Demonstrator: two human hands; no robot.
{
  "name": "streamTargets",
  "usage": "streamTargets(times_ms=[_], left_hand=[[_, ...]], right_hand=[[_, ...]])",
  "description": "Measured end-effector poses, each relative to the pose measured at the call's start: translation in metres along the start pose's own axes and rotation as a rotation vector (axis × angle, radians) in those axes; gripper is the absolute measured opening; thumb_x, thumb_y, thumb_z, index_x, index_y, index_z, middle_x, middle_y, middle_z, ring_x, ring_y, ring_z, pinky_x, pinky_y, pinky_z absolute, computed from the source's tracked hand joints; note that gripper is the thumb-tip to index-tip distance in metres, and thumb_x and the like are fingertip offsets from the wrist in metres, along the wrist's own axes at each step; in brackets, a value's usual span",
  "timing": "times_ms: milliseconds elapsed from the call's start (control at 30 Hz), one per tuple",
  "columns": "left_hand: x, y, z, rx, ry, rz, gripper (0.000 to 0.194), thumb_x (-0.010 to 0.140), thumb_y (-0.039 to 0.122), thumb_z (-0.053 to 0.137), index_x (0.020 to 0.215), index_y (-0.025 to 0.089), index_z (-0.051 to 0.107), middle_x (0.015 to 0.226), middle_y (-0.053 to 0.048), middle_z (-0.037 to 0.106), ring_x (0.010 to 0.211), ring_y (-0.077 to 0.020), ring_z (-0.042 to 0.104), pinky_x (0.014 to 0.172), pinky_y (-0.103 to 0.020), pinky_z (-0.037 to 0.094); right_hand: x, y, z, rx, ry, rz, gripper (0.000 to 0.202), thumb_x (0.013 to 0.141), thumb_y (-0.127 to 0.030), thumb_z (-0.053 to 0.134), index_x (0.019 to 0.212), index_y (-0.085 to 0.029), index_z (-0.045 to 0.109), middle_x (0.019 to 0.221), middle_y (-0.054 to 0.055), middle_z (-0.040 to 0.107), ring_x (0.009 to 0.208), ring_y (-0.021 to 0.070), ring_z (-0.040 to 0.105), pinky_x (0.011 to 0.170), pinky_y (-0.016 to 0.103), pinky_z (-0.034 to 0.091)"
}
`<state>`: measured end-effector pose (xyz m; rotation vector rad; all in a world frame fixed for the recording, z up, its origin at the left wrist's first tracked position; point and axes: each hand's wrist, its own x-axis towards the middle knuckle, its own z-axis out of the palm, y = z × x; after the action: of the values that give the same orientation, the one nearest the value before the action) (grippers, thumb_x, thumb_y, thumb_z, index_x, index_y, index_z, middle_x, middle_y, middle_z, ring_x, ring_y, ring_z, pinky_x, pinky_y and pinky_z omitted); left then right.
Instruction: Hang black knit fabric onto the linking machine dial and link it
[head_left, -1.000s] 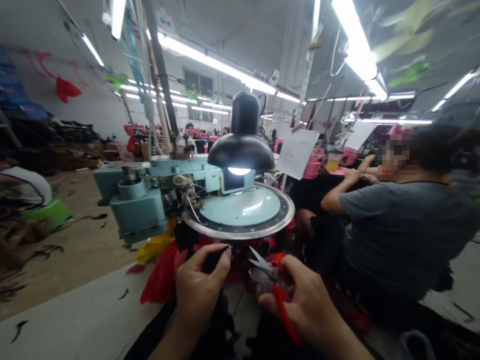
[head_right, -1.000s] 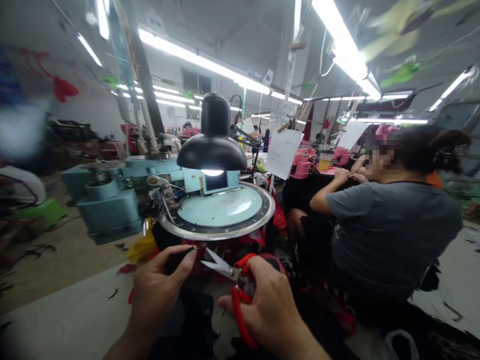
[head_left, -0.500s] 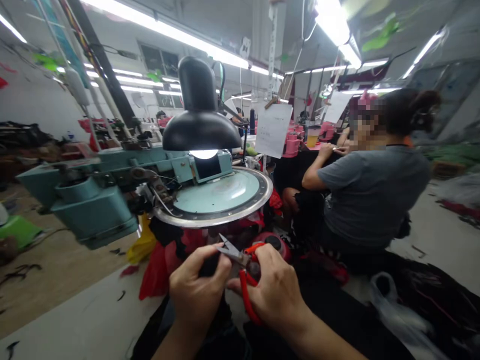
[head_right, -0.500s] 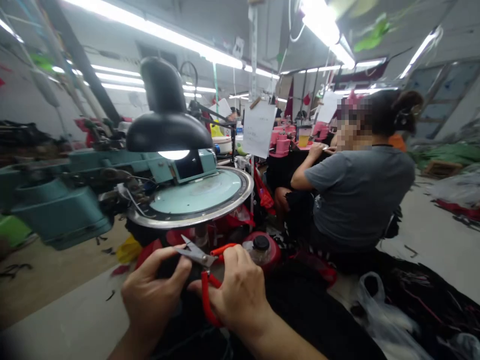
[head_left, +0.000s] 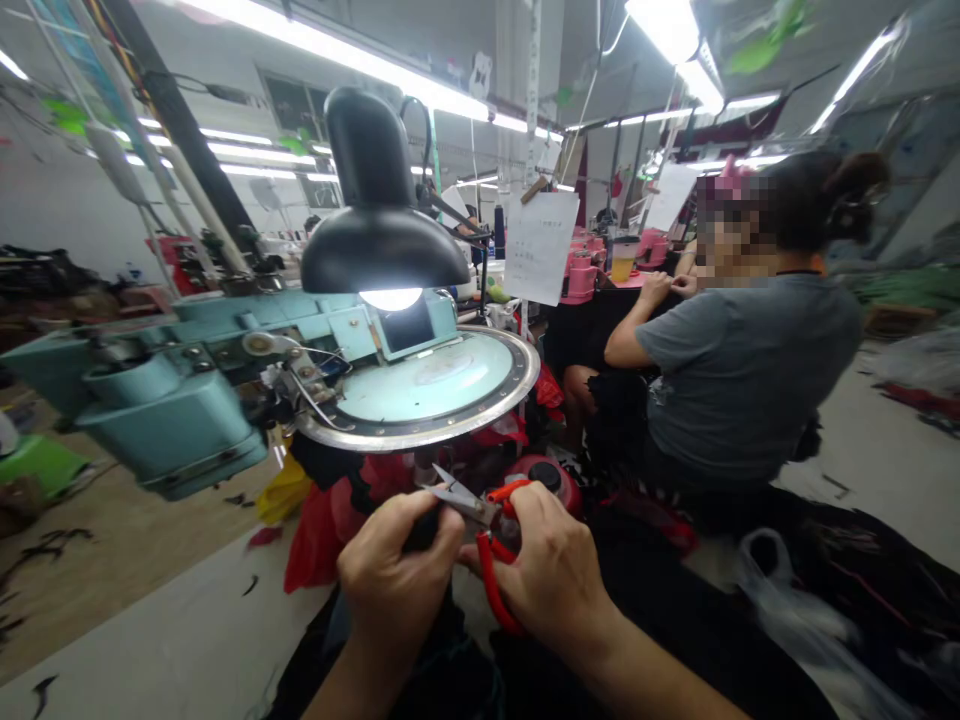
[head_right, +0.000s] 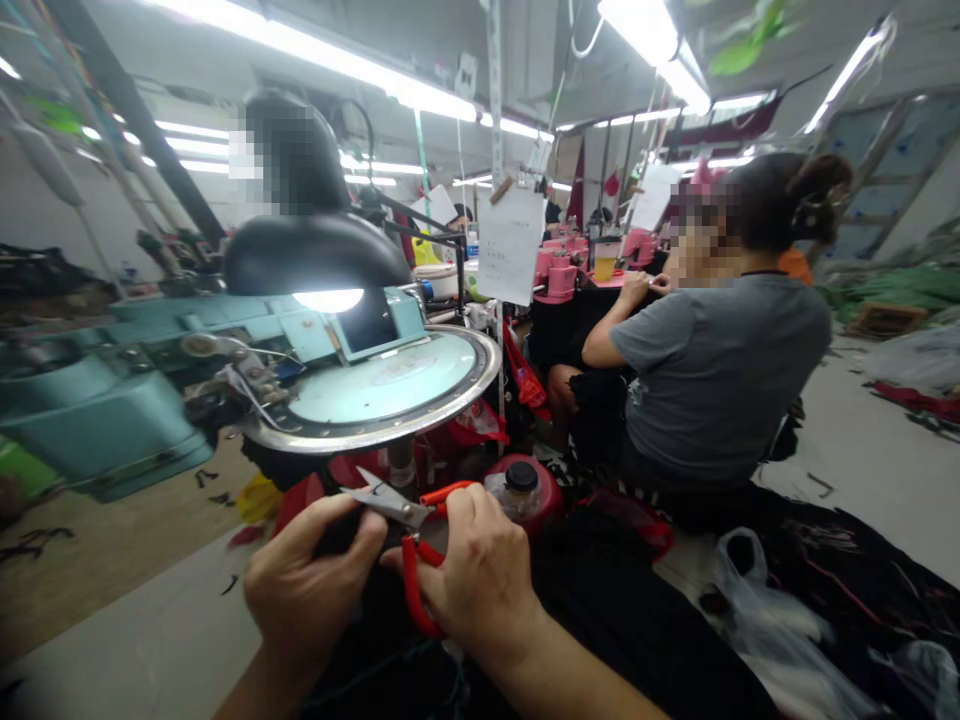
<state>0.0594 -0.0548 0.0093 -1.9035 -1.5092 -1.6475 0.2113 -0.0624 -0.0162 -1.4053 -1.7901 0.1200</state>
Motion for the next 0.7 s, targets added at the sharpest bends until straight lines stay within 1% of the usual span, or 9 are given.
streamTargets(times_ms=[67,200,367,467,533,600,633,667,700], left_hand=[[0.0,0.002,0.0,0.003,-0.001,-0.01,0.005,0.078,0.021,0.069,0.077,0.023,0.073,0.071,0.0,0.075,0.062,-0.0179,0.068,0.069,-0.026,0.054],[-0.001,0.007,-0.001,0.04,-0.006,-0.088,0.007,0.08,0.025,0.067,0.078,0.023,0.073,0.074,-0.001,0.075,0.066,-0.0185,0.069,0.073,-0.027,0.054],[-0.002,0.014,-0.001,0.031,-0.007,-0.076,0.009,0.084,0.027,0.067,0.081,0.021,0.073,0.075,-0.001,0.076,0.066,-0.0179,0.069,0.073,-0.027,0.054],[0.001,0.012,-0.005,-0.019,-0.024,-0.191,0.012,0.084,0.031,0.068,0.085,0.021,0.075,0.081,-0.002,0.077,0.071,-0.0194,0.07,0.077,-0.029,0.055],[0.004,0.004,-0.008,-0.123,-0.101,-0.33,0.016,0.082,0.036,0.071,0.088,0.022,0.076,0.083,-0.002,0.077,0.074,-0.0206,0.07,0.077,-0.029,0.054],[0.008,-0.008,-0.01,-0.281,-0.228,-0.484,0.023,0.081,0.042,0.072,0.091,0.021,0.077,0.084,-0.003,0.077,0.078,-0.0217,0.07,0.076,-0.028,0.053],[0.009,-0.016,-0.01,-0.378,-0.292,-0.548,0.027,0.082,0.044,0.072,0.093,0.02,0.077,0.086,-0.003,0.077,0.082,-0.0222,0.07,0.077,-0.028,0.053],[0.01,-0.022,-0.01,-0.478,-0.345,-0.6,0.03,0.083,0.046,0.071,0.096,0.02,0.077,0.09,-0.005,0.077,0.087,-0.0225,0.07,0.079,-0.027,0.052],[0.011,-0.028,-0.01,-0.575,-0.376,-0.645,0.032,0.084,0.047,0.071,0.098,0.019,0.076,0.094,-0.006,0.077,0.091,-0.0225,0.069,0.081,-0.027,0.051]], right_hand=[[0.0,0.001,-0.001,0.0,-0.003,0.001,0.047,0.084,-0.063,0.064,0.096,-0.018,0.062,0.088,0.008,0.065,0.083,0.0271,0.066,0.067,0.034,0.049],[0.0,0.001,-0.001,0.004,-0.009,0.005,0.048,0.084,-0.064,0.063,0.096,-0.018,0.063,0.087,0.008,0.065,0.082,0.0271,0.067,0.066,0.033,0.048],[-0.005,0.001,0.004,0.014,-0.016,0.012,0.045,0.087,-0.063,0.061,0.094,-0.018,0.064,0.084,0.007,0.066,0.079,0.0267,0.067,0.064,0.033,0.048],[-0.001,0.005,-0.004,0.018,0.035,-0.01,0.043,0.089,-0.062,0.059,0.09,-0.019,0.063,0.079,0.006,0.065,0.073,0.0242,0.067,0.063,0.032,0.048],[0.017,0.009,-0.02,-0.037,0.149,-0.056,0.045,0.087,-0.062,0.061,0.091,-0.018,0.063,0.083,0.009,0.066,0.078,0.0259,0.067,0.067,0.033,0.05],[0.052,0.009,-0.042,-0.144,0.249,-0.115,0.044,0.085,-0.056,0.066,0.099,-0.015,0.063,0.094,0.013,0.067,0.092,0.0298,0.066,0.078,0.037,0.052],[0.075,0.007,-0.053,-0.197,0.241,-0.141,0.041,0.084,-0.05,0.07,0.104,-0.014,0.063,0.101,0.015,0.068,0.097,0.0307,0.065,0.082,0.038,0.052],[0.102,0.004,-0.062,-0.241,0.172,-0.158,0.041,0.082,-0.042,0.073,0.111,-0.014,0.063,0.108,0.015,0.068,0.102,0.0305,0.064,0.085,0.037,0.051],[0.13,0.0,-0.068,-0.279,0.054,-0.177,0.044,0.08,-0.034,0.075,0.117,-0.013,0.062,0.113,0.015,0.068,0.108,0.0304,0.063,0.088,0.036,0.051]])
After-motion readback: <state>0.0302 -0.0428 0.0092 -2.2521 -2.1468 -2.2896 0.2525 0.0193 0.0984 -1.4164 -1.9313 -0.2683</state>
